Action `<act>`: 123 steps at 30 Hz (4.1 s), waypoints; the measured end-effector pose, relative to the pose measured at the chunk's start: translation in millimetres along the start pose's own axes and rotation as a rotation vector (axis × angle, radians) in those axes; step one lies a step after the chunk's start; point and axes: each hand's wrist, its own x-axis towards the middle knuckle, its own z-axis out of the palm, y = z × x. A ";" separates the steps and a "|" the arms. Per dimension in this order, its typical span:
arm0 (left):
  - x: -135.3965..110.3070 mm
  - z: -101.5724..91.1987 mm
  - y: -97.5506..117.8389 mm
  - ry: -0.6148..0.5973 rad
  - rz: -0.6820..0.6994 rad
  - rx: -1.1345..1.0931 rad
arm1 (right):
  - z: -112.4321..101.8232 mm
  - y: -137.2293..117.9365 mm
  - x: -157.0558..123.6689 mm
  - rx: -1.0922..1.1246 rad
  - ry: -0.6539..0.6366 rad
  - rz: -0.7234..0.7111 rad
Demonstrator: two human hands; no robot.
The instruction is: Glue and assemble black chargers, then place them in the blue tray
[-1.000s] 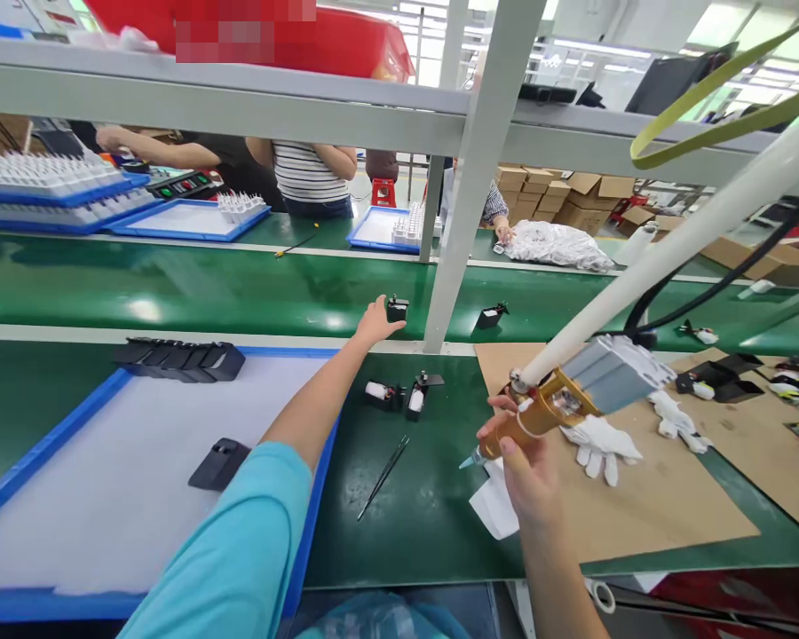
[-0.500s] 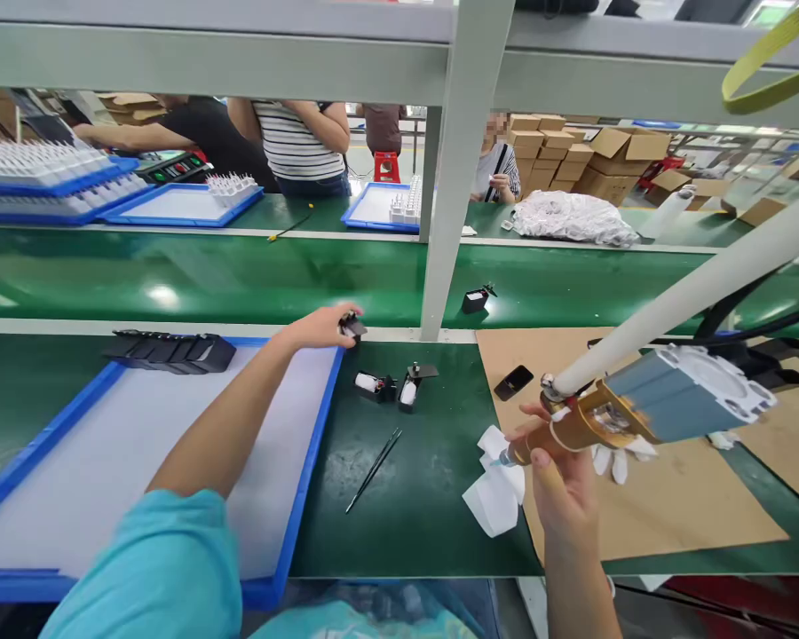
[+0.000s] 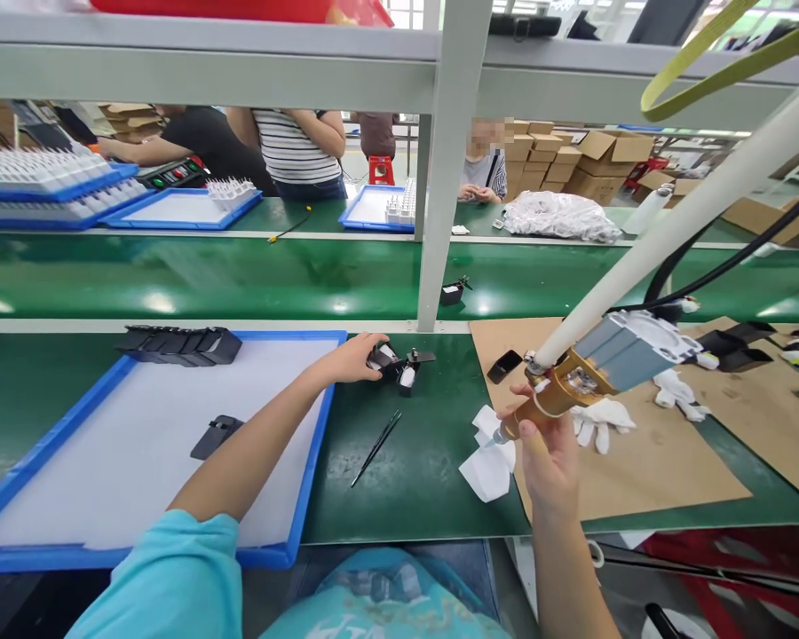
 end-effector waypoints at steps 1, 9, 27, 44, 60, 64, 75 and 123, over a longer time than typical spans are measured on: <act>5.0 3.8 2.7 0.003 0.015 -0.007 | -0.2 -0.2 -0.8 -0.003 0.001 -0.002; 26.2 12.2 24.6 -0.073 0.213 -0.072 | 0.2 -4.1 -2.0 -0.008 0.000 0.005; 182.9 3.0 12.6 0.305 -0.129 -0.164 | 17.4 9.4 -19.2 0.099 -0.029 -0.048; -144.7 34.3 84.1 0.232 -0.088 -0.254 | 24.3 -5.8 -20.5 0.228 -0.142 -0.070; -144.1 126.5 92.0 0.081 0.061 -0.472 | 39.7 -21.3 -37.0 0.309 -0.189 0.041; -145.3 131.1 89.3 0.169 0.074 -0.487 | 52.3 -23.5 -39.5 0.379 -0.232 0.059; -168.5 145.0 80.5 0.343 -0.022 -0.360 | 98.1 -18.8 -41.7 0.515 -0.290 0.026; -162.5 131.1 95.4 0.479 -0.023 -0.421 | 129.7 -27.6 -47.0 0.523 -0.282 0.028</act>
